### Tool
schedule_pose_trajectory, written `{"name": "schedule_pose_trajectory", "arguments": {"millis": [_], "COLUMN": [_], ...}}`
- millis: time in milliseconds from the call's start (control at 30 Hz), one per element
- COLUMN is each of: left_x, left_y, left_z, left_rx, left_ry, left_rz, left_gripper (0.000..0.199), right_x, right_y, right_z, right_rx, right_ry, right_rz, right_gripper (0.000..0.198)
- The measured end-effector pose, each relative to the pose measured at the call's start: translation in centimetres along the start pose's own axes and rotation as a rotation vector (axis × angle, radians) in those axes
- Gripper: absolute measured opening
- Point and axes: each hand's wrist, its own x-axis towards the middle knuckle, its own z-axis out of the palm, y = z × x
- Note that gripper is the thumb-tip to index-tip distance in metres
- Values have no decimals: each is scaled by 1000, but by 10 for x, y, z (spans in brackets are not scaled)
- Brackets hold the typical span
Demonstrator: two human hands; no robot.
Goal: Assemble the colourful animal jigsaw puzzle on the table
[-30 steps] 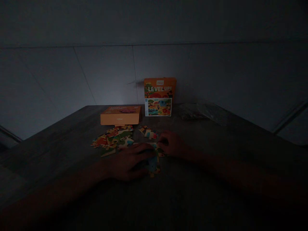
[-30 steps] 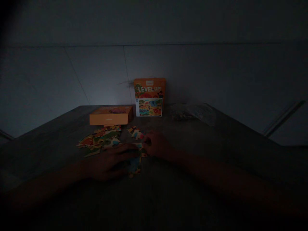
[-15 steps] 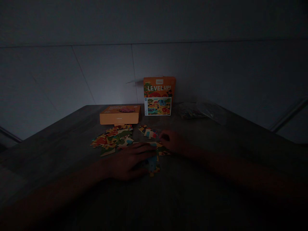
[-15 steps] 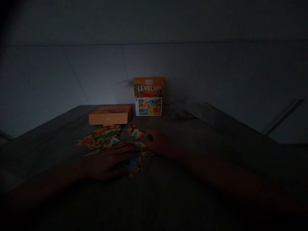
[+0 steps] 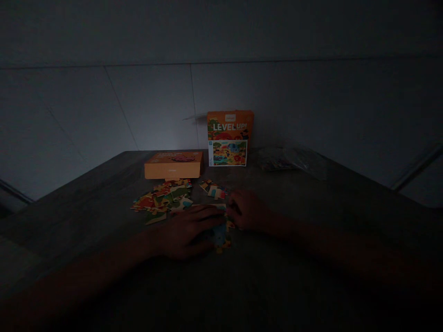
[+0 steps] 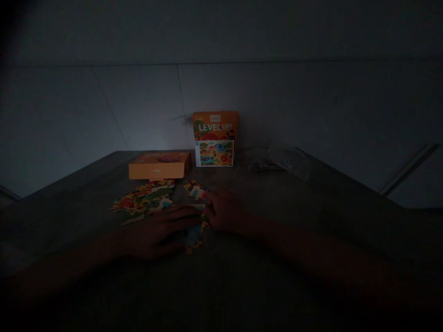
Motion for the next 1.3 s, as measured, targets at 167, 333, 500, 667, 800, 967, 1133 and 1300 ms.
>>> {"name": "schedule_pose_trajectory", "arguments": {"millis": [167,333,500,667,800,967,1133,1300], "left_x": [-4,-19,-34,-38,-38,-42,-47,-50], "left_y": [1,15,24,18,14,10,6,3], "left_z": [4,12,12,-2,-6,-5,-8,-12], "left_rx": [12,132,109,18,-14,-13,-41,-107], "left_ry": [22,71,89,-7,20,-2,-1,-14], "left_rz": [-88,-265,-274,-233,-220,-187,-152,-141], "left_gripper": [64,52,47,45,45,48,51,54], "right_x": [2,-9,-20,-16,-13,-8,1,8], "right_y": [0,-20,-32,-18,-7,-1,6,12], "right_z": [-2,-26,-44,-33,-19,-10,-6,-3], "right_rx": [21,-117,-192,-5,235,426,507,687], "right_ry": [-26,-84,-254,-203,-123,-18,121,216], "right_rz": [24,29,61,12,-8,-15,63,264], "right_gripper": [9,27,42,39,48,34,22,33]}}
